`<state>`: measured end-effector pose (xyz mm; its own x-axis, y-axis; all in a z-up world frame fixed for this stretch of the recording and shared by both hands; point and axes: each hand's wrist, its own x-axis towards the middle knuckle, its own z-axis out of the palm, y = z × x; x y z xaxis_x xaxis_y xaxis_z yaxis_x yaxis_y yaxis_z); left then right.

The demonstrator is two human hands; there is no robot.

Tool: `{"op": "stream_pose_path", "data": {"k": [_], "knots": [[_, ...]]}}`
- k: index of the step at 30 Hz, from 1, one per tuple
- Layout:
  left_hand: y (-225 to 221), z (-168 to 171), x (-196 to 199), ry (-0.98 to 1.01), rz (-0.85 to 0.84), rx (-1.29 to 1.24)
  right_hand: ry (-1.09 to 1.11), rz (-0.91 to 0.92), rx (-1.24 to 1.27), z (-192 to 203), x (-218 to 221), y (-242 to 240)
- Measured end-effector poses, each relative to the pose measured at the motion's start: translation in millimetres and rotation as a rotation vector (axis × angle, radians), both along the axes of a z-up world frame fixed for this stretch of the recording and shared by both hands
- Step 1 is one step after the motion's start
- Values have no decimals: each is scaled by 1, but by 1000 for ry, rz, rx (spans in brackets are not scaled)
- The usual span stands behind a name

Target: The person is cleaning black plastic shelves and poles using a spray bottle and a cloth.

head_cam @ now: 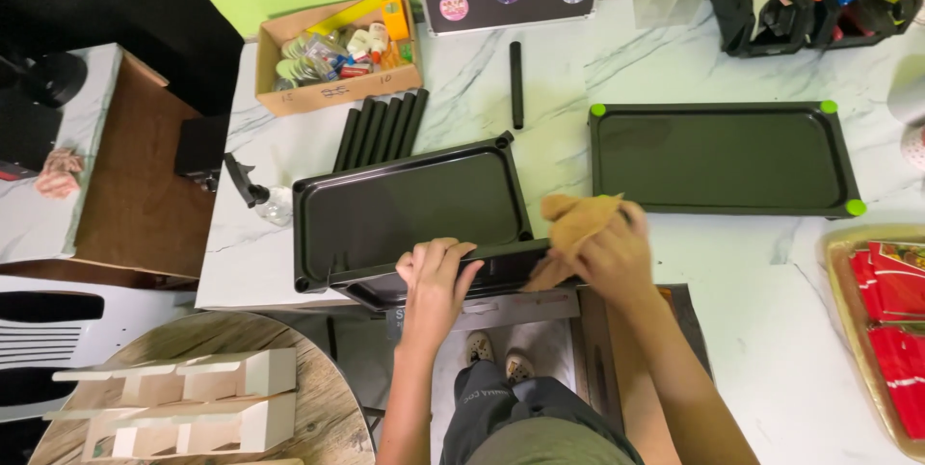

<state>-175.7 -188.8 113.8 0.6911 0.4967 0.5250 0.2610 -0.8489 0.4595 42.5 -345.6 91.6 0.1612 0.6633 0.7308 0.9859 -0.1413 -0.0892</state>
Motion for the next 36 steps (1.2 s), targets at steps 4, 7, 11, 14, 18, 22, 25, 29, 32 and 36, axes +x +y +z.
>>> {"op": "stream_pose_path", "data": {"k": [4,7,11,14,18,22,25,29,32,36], "knots": [[-1,-2,0,7,-1,-7,51,-106,165,-62,22,-31],[-3,-2,0,19,8,-4,889,-339,42,-157,30,-48],[-1,0,-1,25,0,-6,912,-283,314,-148,16,-34],[-2,-1,-1,16,-12,-17,732,-71,450,-110,3,-23],[0,-3,-3,8,-13,-25,757,-84,293,-148,6,-31],[0,10,-6,1,-24,-37,655,-114,235,-141,13,-35],[2,24,-14,-45,-8,-57,818,-22,445,-92,18,-26],[0,36,-25,-135,59,-148,769,19,348,-27,34,-28],[3,34,-30,-229,83,-238,632,54,222,38,32,-27],[13,1,-30,-431,-28,-504,325,49,56,128,7,-18]]}}
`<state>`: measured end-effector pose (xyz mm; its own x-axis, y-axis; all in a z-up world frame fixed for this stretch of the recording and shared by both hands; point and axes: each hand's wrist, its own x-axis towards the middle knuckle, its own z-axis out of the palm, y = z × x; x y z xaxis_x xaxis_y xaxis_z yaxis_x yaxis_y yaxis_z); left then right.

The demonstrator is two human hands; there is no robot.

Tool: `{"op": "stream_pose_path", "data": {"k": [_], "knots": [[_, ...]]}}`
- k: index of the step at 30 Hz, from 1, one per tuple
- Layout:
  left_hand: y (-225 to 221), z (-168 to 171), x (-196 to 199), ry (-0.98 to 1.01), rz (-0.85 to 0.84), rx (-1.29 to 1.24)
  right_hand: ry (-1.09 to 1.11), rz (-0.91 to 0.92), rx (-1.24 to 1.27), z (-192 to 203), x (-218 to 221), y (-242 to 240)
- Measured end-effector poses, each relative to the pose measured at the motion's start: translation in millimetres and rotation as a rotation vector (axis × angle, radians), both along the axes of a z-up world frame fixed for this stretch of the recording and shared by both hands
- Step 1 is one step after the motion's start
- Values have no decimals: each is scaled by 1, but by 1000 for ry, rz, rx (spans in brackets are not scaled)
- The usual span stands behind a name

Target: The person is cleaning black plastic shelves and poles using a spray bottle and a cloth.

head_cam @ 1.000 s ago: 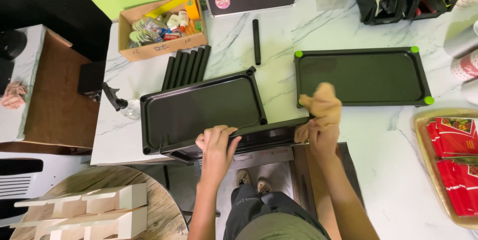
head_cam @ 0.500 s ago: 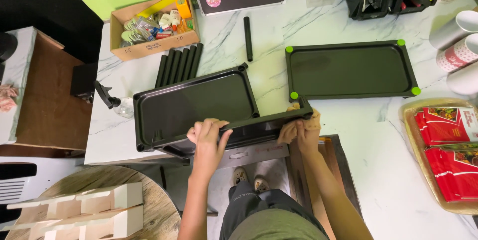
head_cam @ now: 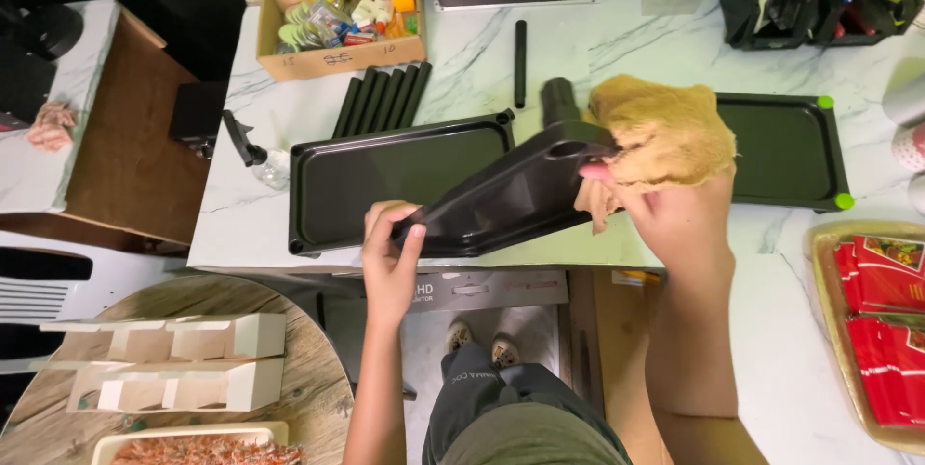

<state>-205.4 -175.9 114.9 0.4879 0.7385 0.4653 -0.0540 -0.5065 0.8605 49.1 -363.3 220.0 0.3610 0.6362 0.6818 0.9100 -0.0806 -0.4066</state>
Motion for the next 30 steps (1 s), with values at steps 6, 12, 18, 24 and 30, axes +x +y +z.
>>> {"op": "stream_pose_path", "data": {"k": [6,12,18,24,30], "knots": [[23,-61,-1,-108,-89,-176,-344,21,27,63,-47,39],[6,69,-24,10,137,266,-373,104,50,73,-70,67],[0,151,-40,44,174,664,-419,144,1,103,-94,80],[10,191,-25,262,30,798,-439,131,-59,107,-99,89],[22,181,-16,305,5,782,-464,123,-66,91,-88,108]]}}
